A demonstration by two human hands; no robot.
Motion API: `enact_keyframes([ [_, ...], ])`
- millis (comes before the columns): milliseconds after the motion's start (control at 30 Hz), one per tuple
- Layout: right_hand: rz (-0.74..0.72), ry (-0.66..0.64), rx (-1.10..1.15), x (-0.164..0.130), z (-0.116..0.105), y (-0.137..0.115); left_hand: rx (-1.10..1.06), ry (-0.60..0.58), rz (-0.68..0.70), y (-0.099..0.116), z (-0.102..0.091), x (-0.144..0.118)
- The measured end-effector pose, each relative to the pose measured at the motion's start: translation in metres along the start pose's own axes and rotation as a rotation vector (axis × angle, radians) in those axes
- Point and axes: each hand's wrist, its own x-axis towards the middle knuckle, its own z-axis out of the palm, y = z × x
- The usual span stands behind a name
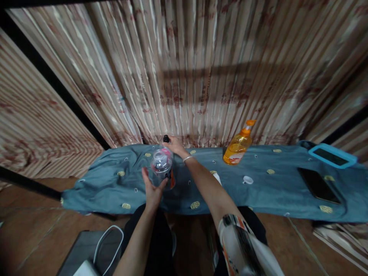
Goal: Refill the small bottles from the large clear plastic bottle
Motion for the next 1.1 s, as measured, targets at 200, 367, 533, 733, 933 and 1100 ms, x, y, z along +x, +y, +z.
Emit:
enact_keyframes([
  [200, 0.040, 0.205, -0.023, -0.066, -0.085, 0.020, 0.172, 0.001, 0.488, 0.025, -0.014, -0.019],
  [367, 0.069, 0.376, -0.058, -0.133, -0.138, 0.026, 0.049, -0.429, 0.490, 0.029, 0.029, -0.048],
  [533, 0.094, 0.548, -0.082, -0.177, -0.159, 0.027, 0.016, -0.675, -0.003, 0.013, 0.105, -0.046],
  [733, 0.078, 0.726, -0.091, -0.199, -0.179, 0.029, -0.045, -0.719, -0.158, 0.010, 0.151, -0.039],
  [933, -0.030, 0.938, -0.093, -0.212, -0.200, 0.002, -0.212, -0.715, -0.274, 0.025, 0.178, -0.029],
  [1100, -0.114, 1.078, -0.108, -0.218, -0.211, -0.021, -0.312, -0.647, -0.335, 0.024, 0.179, -0.014],
])
